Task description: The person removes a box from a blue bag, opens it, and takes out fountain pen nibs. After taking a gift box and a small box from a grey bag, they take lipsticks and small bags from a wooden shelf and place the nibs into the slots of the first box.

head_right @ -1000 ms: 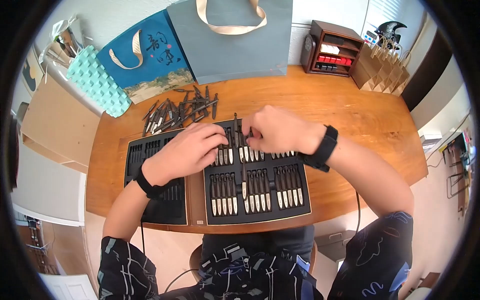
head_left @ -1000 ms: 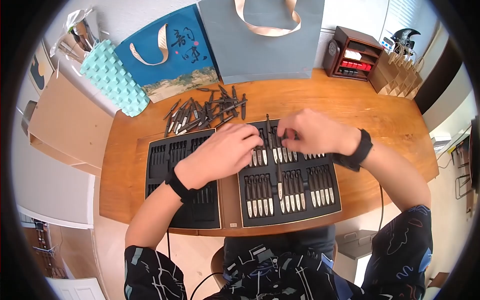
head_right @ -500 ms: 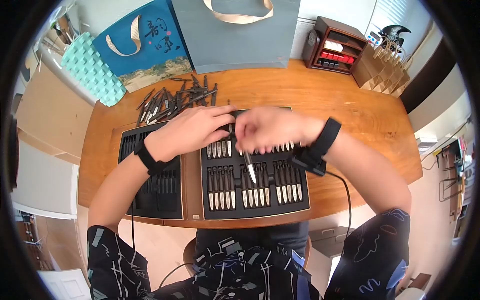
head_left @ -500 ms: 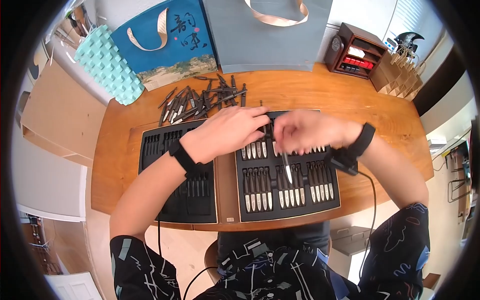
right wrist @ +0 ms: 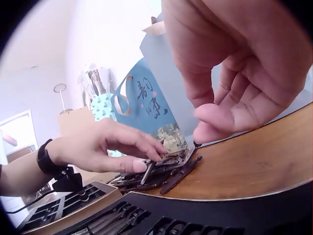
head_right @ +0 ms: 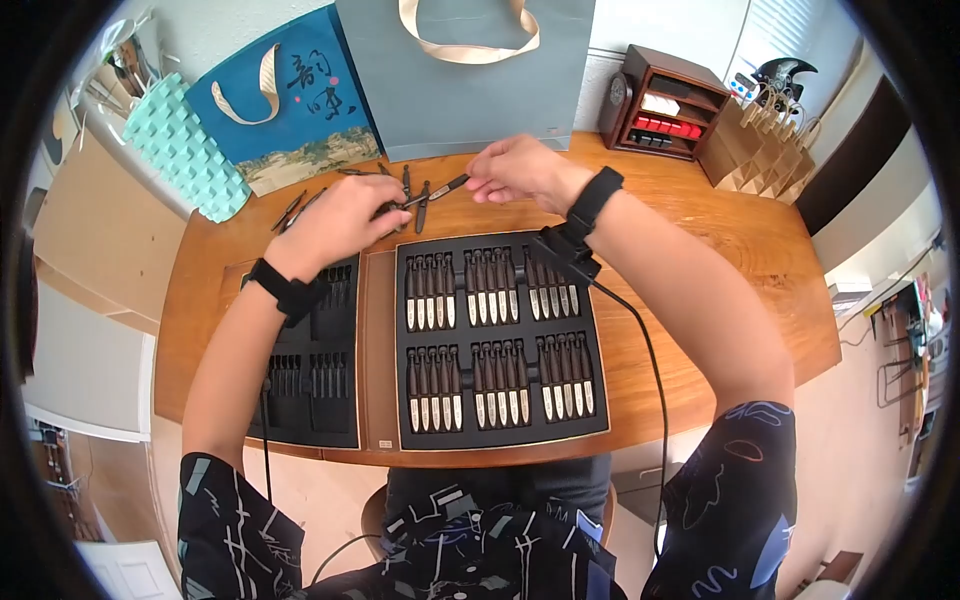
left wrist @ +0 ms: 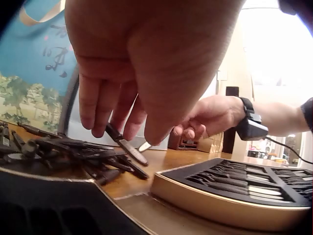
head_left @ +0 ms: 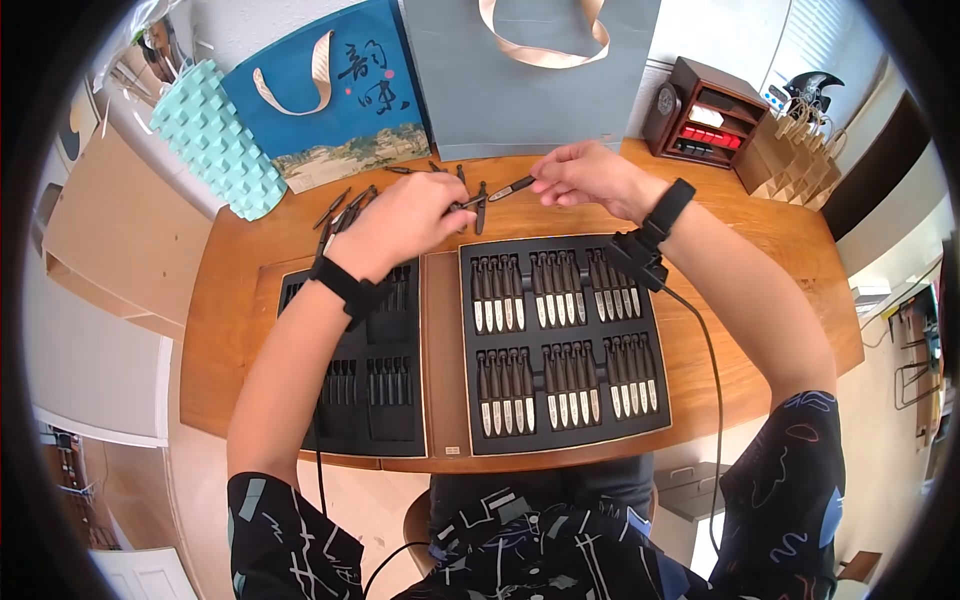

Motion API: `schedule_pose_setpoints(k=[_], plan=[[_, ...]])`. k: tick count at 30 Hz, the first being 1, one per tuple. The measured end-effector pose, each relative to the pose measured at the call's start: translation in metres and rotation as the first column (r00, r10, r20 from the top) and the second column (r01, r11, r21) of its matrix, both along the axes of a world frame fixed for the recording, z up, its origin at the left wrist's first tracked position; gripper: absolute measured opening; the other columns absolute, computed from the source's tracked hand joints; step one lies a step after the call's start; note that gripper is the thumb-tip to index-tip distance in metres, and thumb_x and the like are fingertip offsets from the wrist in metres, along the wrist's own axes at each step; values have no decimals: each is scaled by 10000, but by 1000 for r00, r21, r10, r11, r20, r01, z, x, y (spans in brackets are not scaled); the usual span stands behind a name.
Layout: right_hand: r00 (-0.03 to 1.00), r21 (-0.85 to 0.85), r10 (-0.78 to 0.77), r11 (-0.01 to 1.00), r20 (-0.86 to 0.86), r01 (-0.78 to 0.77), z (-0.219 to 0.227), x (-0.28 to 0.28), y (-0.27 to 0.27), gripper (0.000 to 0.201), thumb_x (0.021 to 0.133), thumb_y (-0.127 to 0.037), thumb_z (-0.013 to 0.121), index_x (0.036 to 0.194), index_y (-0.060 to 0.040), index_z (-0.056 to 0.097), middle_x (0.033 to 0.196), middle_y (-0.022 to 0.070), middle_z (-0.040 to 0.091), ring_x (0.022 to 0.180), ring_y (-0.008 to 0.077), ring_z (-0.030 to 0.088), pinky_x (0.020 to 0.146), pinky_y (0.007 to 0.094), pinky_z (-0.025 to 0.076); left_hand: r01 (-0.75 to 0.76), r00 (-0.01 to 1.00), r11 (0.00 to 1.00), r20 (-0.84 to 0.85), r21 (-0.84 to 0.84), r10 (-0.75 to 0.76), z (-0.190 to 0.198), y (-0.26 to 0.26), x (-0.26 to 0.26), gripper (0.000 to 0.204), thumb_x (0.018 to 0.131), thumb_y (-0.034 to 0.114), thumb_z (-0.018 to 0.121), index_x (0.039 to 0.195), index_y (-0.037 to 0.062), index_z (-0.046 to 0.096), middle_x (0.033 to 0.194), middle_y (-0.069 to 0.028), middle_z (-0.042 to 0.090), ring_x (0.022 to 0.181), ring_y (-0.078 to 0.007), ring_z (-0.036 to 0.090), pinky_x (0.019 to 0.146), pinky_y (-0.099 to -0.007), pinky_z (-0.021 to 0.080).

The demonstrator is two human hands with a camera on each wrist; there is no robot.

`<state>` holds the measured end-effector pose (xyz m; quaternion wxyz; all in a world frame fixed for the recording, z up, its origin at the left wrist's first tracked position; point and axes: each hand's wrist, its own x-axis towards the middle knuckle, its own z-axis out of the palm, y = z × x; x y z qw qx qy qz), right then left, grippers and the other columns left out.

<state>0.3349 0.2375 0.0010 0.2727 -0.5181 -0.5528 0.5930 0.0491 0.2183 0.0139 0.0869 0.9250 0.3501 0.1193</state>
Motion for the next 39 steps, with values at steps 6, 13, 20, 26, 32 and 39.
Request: schedule_pose_setpoints(k=[6, 13, 20, 26, 32, 39], plan=[[999, -64, -8, 998, -40, 5, -17, -35, 16, 317, 1063, -169, 640, 1315, 23, 639, 1118, 95, 761, 904, 167, 778, 726, 232, 628, -226, 962, 974, -162, -20, 219, 18, -11, -1, 375, 974, 263, 724, 1230, -11, 709, 1168, -220, 720, 1050, -410, 698, 918, -488, 563], [831, 332, 25, 910, 556, -249, 8, -41, 5, 481, 1016, -299, 716, 1376, 13, 643, 1005, 104, 756, 776, 174, 768, 681, 276, 599, -14, 999, 980, 37, -201, 21, 27, -52, 23, 374, 973, 229, 725, 1273, 7, 698, 1261, -224, 706, 1153, -407, 678, 994, -448, 548], [771, -5, 293, 936, 565, -352, 57, 12, -64, 266, 941, -195, 680, 1051, 21, 787, 881, 72, 782, 601, 124, 634, 613, 276, 543, 147, 989, 949, 55, -279, -137, 12, -68, 13, 417, 891, 199, 806, 1257, 26, 708, 1415, -237, 630, 1267, -432, 612, 1075, -464, 515], [935, -396, 238, 910, 262, -121, 30, 28, -91, 257, 976, -210, 702, 1088, 17, 743, 820, 59, 737, 534, 56, 520, 471, 219, 400, 146, 989, 962, 58, -229, -137, -5, -71, 9, 532, 818, 165, 847, 1305, 30, 680, 1444, -225, 611, 1286, -421, 605, 1071, -465, 519], [993, -657, -112, 752, -38, 60, 16, 24, -97, 155, 987, -187, 731, 957, -49, 667, 790, 0, 677, 539, 31, 489, 391, 174, 311, 124, 991, 973, 77, -197, -111, -8, -76, 14, 608, 762, 148, 867, 1326, 38, 671, 1445, -224, 610, 1296, -412, 604, 1069, -463, 524], [970, -499, -177, 833, 169, 239, 13, -6, -109, 198, 988, -218, 749, 842, -100, 686, 756, -27, 664, 530, 39, 460, 431, 209, 344, 121, 991, 987, 78, -105, -113, -21, -81, 14, 591, 753, 166, 867, 1312, 68, 705, 1445, -205, 615, 1321, -381, 598, 1078, -454, 522]])
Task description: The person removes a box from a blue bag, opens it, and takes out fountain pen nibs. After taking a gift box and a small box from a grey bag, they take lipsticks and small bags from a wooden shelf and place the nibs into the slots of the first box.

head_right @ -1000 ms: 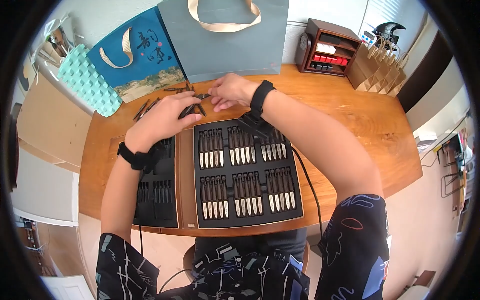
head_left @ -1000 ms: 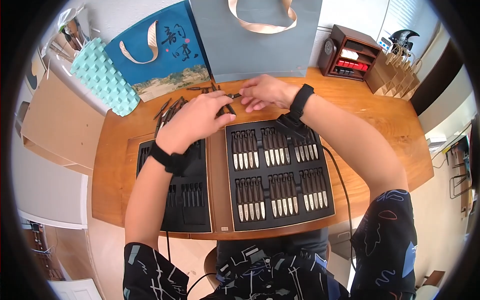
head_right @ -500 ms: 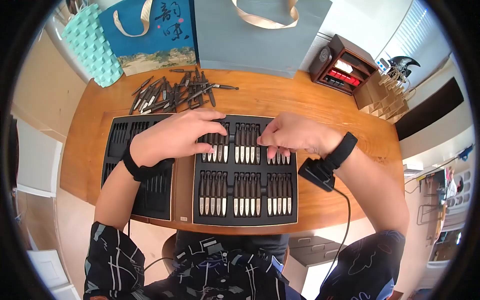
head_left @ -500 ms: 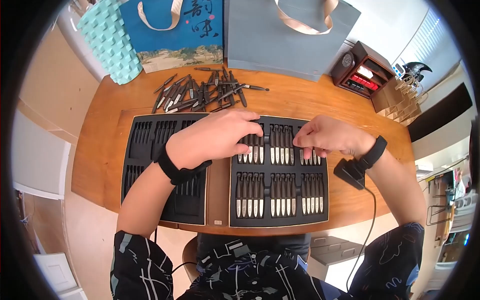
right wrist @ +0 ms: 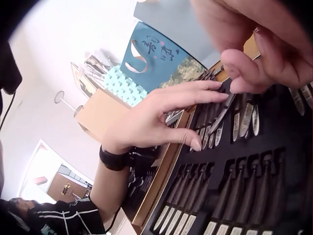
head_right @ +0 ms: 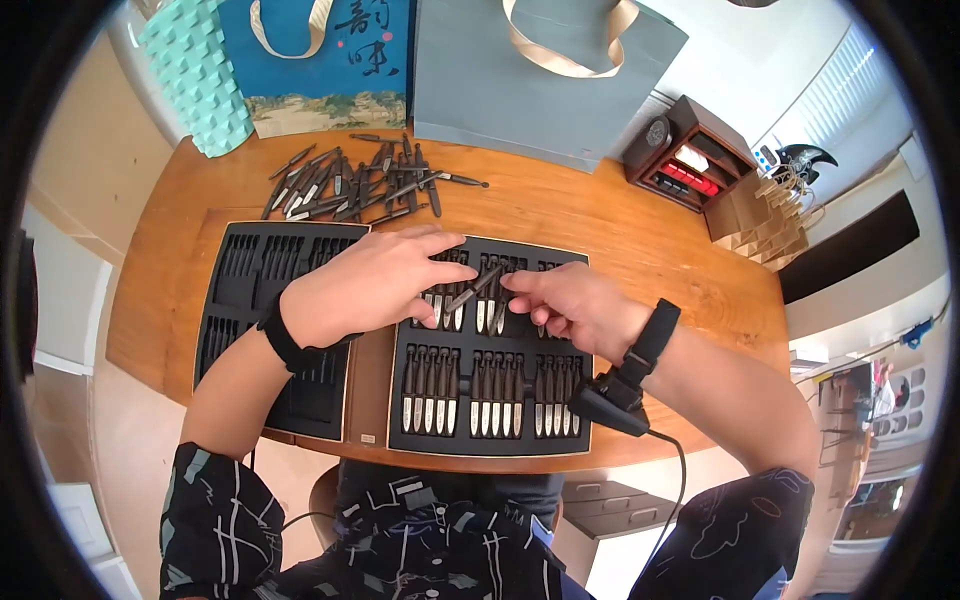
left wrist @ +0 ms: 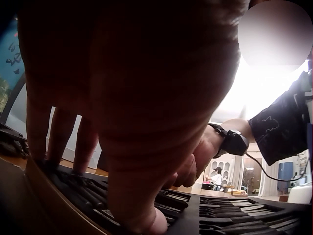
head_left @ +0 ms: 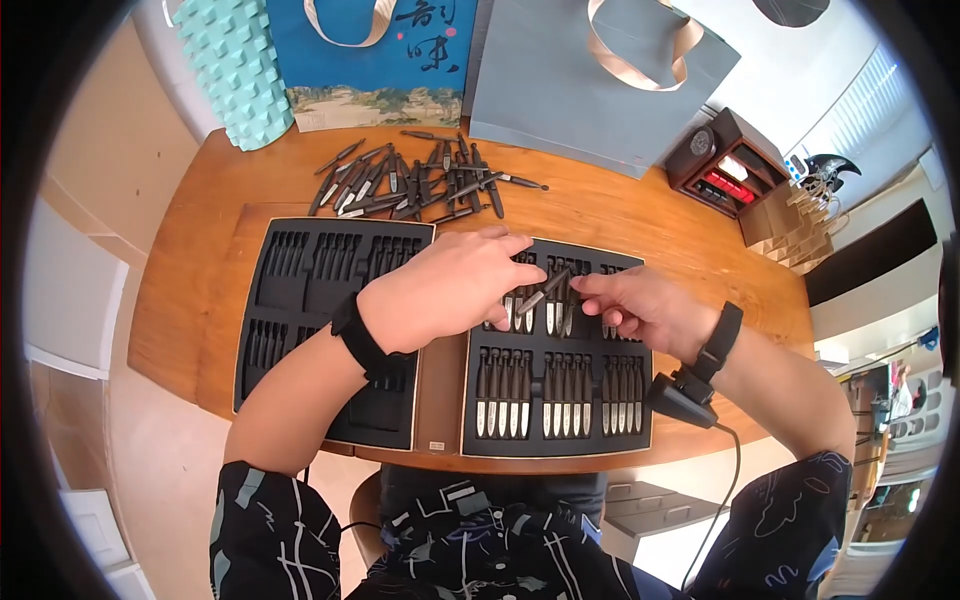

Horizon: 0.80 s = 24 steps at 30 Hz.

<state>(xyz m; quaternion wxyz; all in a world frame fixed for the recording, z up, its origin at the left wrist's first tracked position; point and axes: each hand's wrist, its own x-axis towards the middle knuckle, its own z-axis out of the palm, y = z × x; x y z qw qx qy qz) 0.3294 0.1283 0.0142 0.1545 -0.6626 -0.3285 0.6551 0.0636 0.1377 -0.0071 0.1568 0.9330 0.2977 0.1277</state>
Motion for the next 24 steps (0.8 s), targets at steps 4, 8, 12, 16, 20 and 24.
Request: schedule_pose_setpoints(k=[4, 8, 12, 16, 20, 24], plan=[[999, 55, 18, 998, 36, -20, -2, -8, -1, 208, 986, -233, 751, 841, -102, 683, 753, -30, 657, 538, 44, 454, 444, 222, 341, -9, 1000, 1000, -14, -13, 9, 2, 0, -1, 604, 742, 182, 873, 1308, 56, 703, 1427, -201, 628, 1311, -372, 603, 1072, -448, 526], [998, 40, -32, 999, 52, 30, 0, -9, -2, 201, 981, -238, 753, 850, -104, 680, 746, -39, 641, 555, 43, 455, 455, 222, 333, -34, 999, 999, 15, 1, 34, 0, -1, -2, 598, 732, 181, 876, 1283, 32, 698, 1412, -198, 639, 1304, -365, 608, 1054, -450, 537], [998, 7, -67, 998, 11, 67, 3, -9, -3, 108, 978, -189, 757, 910, -119, 710, 772, -63, 643, 559, 22, 460, 447, 202, 312, -19, 1000, 1000, 16, 16, 19, -2, -1, -3, 570, 726, 172, 878, 1239, 5, 694, 1402, -202, 647, 1297, -364, 615, 1026, -455, 555], [999, 20, -34, 999, 20, 34, 3, -7, -3, 170, 973, -219, 759, 883, -96, 684, 770, -41, 645, 561, 38, 476, 454, 211, 336, -14, 1000, 1000, 14, 5, 14, -1, -1, -4, 567, 720, 167, 881, 1226, -7, 695, 1394, -206, 651, 1290, -373, 620, 1024, -462, 557], [997, 32, 58, 998, 55, -60, -1, -1, 1, 148, 970, -216, 740, 908, -94, 682, 797, -21, 664, 582, 44, 500, 482, 199, 363, -19, 1000, 1000, -5, -10, 19, 0, -1, -4, 572, 720, 177, 883, 1226, -11, 694, 1405, -216, 648, 1304, -389, 615, 1038, -466, 552], [996, 161, -25, 986, -83, 38, 10, -2, 5, 181, 953, -241, 725, 978, -68, 679, 880, 41, 701, 602, 85, 547, 561, 225, 454, -23, 999, 1000, 29, 1, 23, -2, 0, -5, 568, 723, 194, 885, 1214, -17, 691, 1408, -231, 648, 1329, -409, 601, 1060, -470, 541]])
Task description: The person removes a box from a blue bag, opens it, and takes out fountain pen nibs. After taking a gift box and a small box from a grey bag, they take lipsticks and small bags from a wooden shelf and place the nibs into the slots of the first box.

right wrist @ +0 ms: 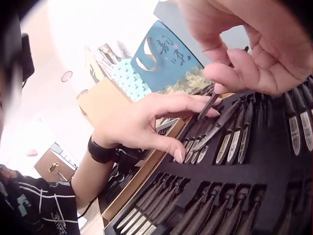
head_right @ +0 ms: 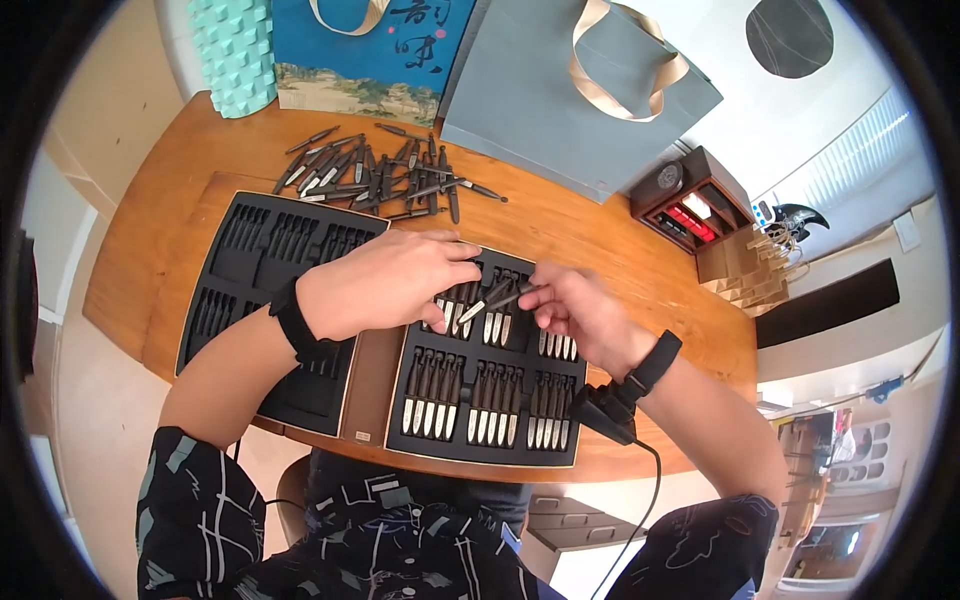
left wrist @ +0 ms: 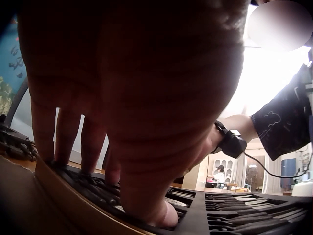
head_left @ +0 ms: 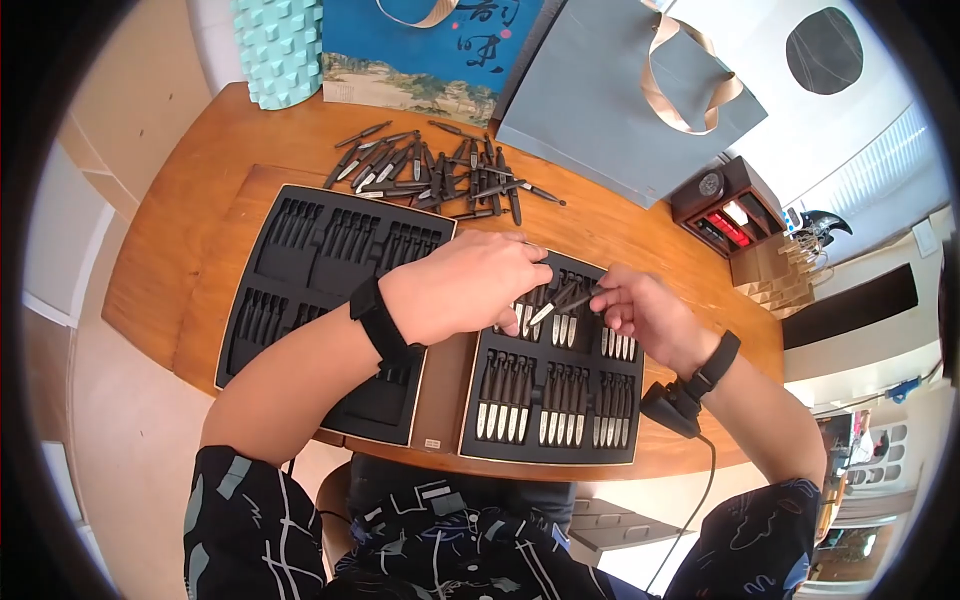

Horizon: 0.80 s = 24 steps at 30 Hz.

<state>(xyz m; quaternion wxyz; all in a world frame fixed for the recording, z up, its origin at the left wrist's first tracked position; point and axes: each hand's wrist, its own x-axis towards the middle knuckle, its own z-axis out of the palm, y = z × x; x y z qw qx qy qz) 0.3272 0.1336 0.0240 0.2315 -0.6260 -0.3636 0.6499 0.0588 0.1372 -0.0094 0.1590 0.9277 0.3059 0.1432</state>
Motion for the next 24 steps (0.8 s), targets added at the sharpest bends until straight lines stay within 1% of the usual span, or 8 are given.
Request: schedule_pose_setpoints(k=[1, 2, 4, 7, 14, 16, 20, 24], plan=[[999, 68, 35, 997, -16, -34, 3, 1, 0, 201, 962, -242, 712, 1011, -53, 666, 923, 58, 709, 647, 96, 591, 617, 246, 495, -5, 1000, 1000, -5, -20, 5, 1, 0, 0, 562, 725, 197, 885, 1205, -19, 689, 1407, -235, 649, 1335, -415, 596, 1067, -470, 538], [999, 67, 37, 997, -16, -36, 3, 0, 1, 201, 962, -242, 712, 1011, -53, 666, 923, 58, 709, 647, 96, 591, 617, 246, 495, -7, 1000, 1000, -5, -20, 7, 0, 0, 0, 562, 725, 197, 885, 1205, -19, 689, 1407, -235, 649, 1335, -415, 596, 1067, -470, 538], [988, 215, 86, 970, 130, -113, -1, -4, 3, 200, 970, -209, 708, 1026, -22, 668, 908, 66, 715, 665, 104, 634, 617, 246, 515, -4, 1000, 1000, 22, 4, 4, -3, 1, -1, 547, 726, 200, 887, 1186, -18, 686, 1403, -235, 652, 1332, -413, 599, 1068, -470, 536], [971, 263, 114, 950, 211, -169, 1, -10, 0, 188, 977, -153, 703, 1043, 18, 662, 898, 87, 725, 688, 119, 681, 622, 248, 539, 10, 1000, 1000, 24, 13, -10, -5, 3, 0, 533, 730, 201, 885, 1171, -18, 681, 1397, -234, 655, 1325, -408, 606, 1064, -469, 537], [961, 303, 129, 931, 246, -203, 4, -21, -11, 172, 959, -82, 714, 1034, 60, 652, 875, 110, 733, 684, 140, 713, 592, 258, 564, 3, 1000, 999, 23, 34, -4, -3, 2, -1, 516, 738, 198, 881, 1161, -18, 680, 1384, -223, 664, 1318, -399, 611, 1050, -467, 545], [920, 394, 97, 883, 380, -256, 17, -24, -14, 157, 945, -65, 718, 1009, 62, 652, 837, 110, 729, 656, 148, 713, 565, 258, 566, -1, 1000, 999, -6, -39, 0, 2, 0, -1, 553, 738, 197, 882, 1205, -20, 680, 1407, -223, 652, 1338, -400, 603, 1058, -467, 544], [939, 365, 97, 904, 330, -221, 11, -20, -9, 140, 937, -56, 718, 977, 59, 650, 807, 110, 724, 645, 151, 715, 563, 261, 577, -2, 1000, 1000, -13, -20, 1, -1, 2, 0, 589, 741, 186, 880, 1254, -19, 674, 1423, -228, 642, 1362, -397, 587, 1063, -467, 544], [952, 308, 137, 925, 273, -221, 5, -17, -6, 176, 985, -114, 705, 1038, 37, 633, 865, 112, 716, 678, 172, 721, 607, 268, 591, 0, 1000, 1000, -31, -17, 0, 2, 0, -1, 612, 753, 185, 875, 1299, -5, 673, 1454, -229, 619, 1379, -405, 569, 1068, -468, 542]])
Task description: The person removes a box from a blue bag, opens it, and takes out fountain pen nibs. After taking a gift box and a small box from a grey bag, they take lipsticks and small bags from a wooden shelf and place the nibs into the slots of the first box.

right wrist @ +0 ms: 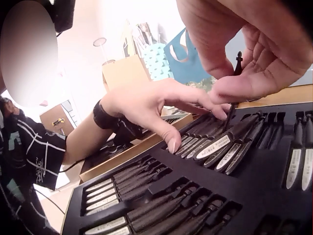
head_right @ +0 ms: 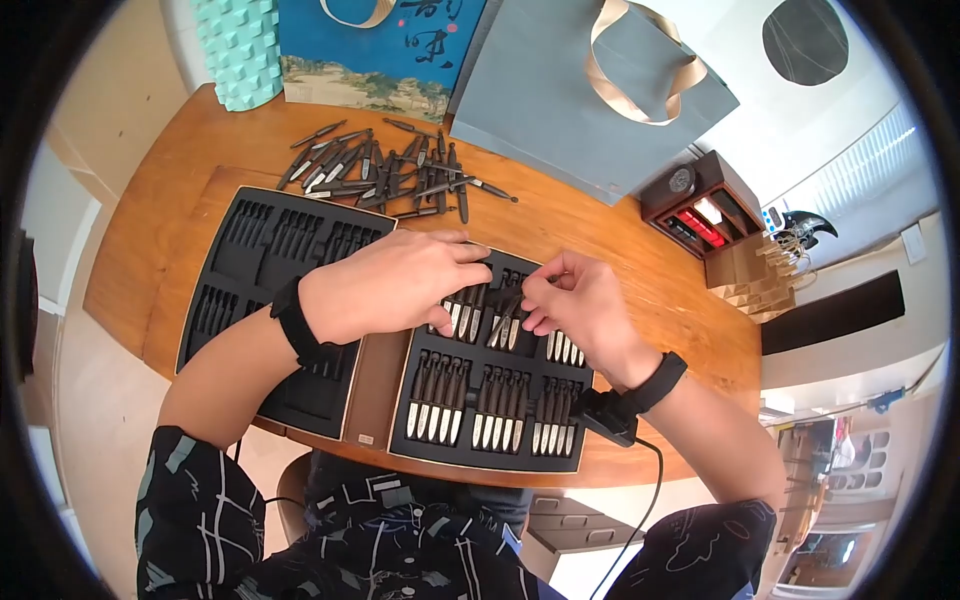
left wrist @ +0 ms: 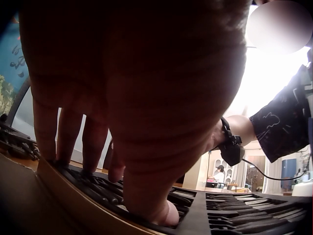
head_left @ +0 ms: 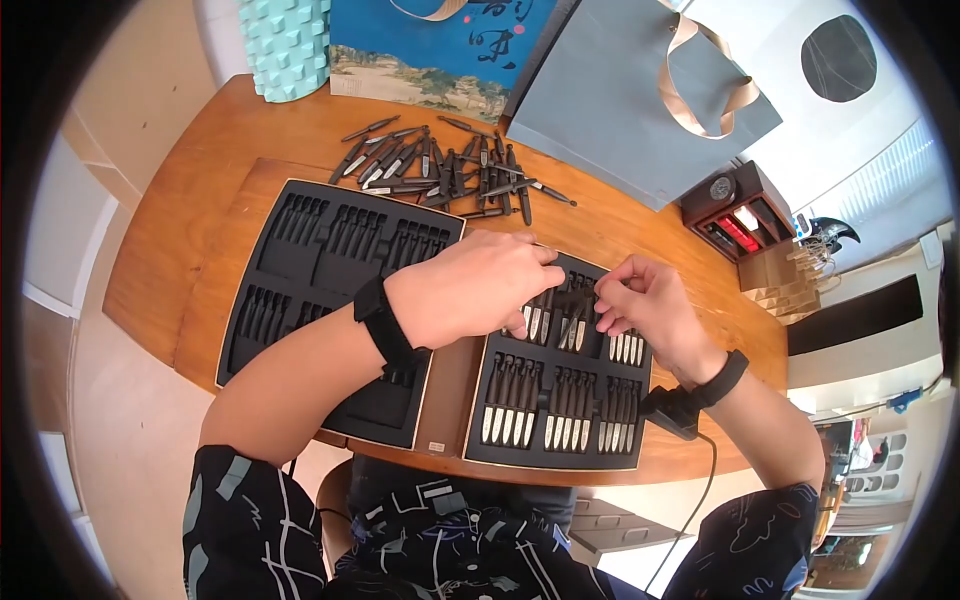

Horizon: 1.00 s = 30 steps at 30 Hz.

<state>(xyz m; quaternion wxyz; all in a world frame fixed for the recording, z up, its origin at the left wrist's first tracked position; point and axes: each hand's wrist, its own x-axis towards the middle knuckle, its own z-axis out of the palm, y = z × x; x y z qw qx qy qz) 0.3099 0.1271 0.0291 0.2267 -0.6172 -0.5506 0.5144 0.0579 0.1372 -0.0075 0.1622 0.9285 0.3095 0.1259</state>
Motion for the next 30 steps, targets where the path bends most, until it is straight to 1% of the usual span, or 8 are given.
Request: schedule_pose_setpoints(k=[11, 13, 16, 19, 23, 26, 28, 30], plan=[[992, -203, 3, 979, -127, -29, -16, 27, 3, 208, 1031, -151, 685, 1148, 11, 627, 1038, 138, 726, 896, 208, 758, 822, 297, 639, -2, 997, 1000, -83, 20, 3, 1, -8, 6, 541, 837, 276, 845, 1316, 78, 689, 1477, -203, 587, 1362, -389, 568, 1020, -498, 558], [971, -326, -70, 945, -228, -8, -16, 30, 3, 221, 1036, -158, 688, 1181, -9, 615, 1065, 135, 726, 940, 203, 752, 867, 296, 629, 3, 996, 999, -90, 42, 1, 2, -9, 7, 522, 837, 307, 846, 1281, 82, 688, 1446, -192, 588, 1330, -373, 571, 994, -489, 563], [964, -337, -59, 941, -260, -33, -20, 34, 3, 214, 1046, -117, 650, 1210, 7, 589, 1107, 159, 721, 1023, 214, 745, 928, 306, 630, -3, 1000, 994, -12, 107, 4, -10, -9, 7, 504, 840, 351, 841, 1243, 91, 684, 1427, -185, 581, 1308, -362, 563, 1017, -484, 534], [970, -274, 18, 958, -242, -86, -28, 38, 3, 225, 1041, -138, 664, 1214, -13, 593, 1100, 138, 718, 1006, 207, 745, 906, 302, 629, 18, 999, 982, 25, 189, -23, -15, -7, 9, 502, 848, 414, 823, 1219, 102, 693, 1413, -186, 575, 1298, -359, 557, 1061, -487, 486], [964, -243, 76, 960, -254, -139, -28, 47, 9, 213, 1033, -175, 670, 1179, -35, 602, 1033, 83, 713, 912, 160, 726, 808, 264, 605, 30, 999, 992, -16, 124, -29, -7, -4, 14, 493, 853, 462, 805, 1181, 108, 706, 1370, -176, 578, 1273, -348, 560, 1072, -474, 451], [985, -177, 33, 982, -167, -62, -22, 54, 32, 180, 1024, -210, 665, 1115, -64, 615, 964, 27, 697, 811, 108, 674, 714, 216, 541, 40, 999, 990, -42, 138, -34, -8, -3, 15, 482, 855, 491, 792, 1144, 112, 719, 1326, -163, 575, 1246, -339, 569, 1036, -458, 461], [962, -85, -108, 992, -251, 89, -24, 56, 52, 136, 1019, -210, 646, 1064, -84, 624, 925, -3, 685, 755, 75, 622, 668, 198, 494, 46, 999, 981, 8, 189, -49, -15, -1, 16, 433, 882, 487, 775, 1105, 119, 726, 1294, -154, 575, 1234, -329, 572, 1019, -458, 463], [950, -76, -118, 992, -289, 100, -26, 45, 69, 147, 1040, -218, 639, 1089, -80, 641, 946, -2, 691, 771, 77, 628, 686, 213, 513, 65, 998, 985, 6, 162, -67, -11, 1, 16, 407, 900, 479, 763, 1091, 121, 726, 1294, -150, 570, 1229, -325, 573, 1018, -460, 464]])
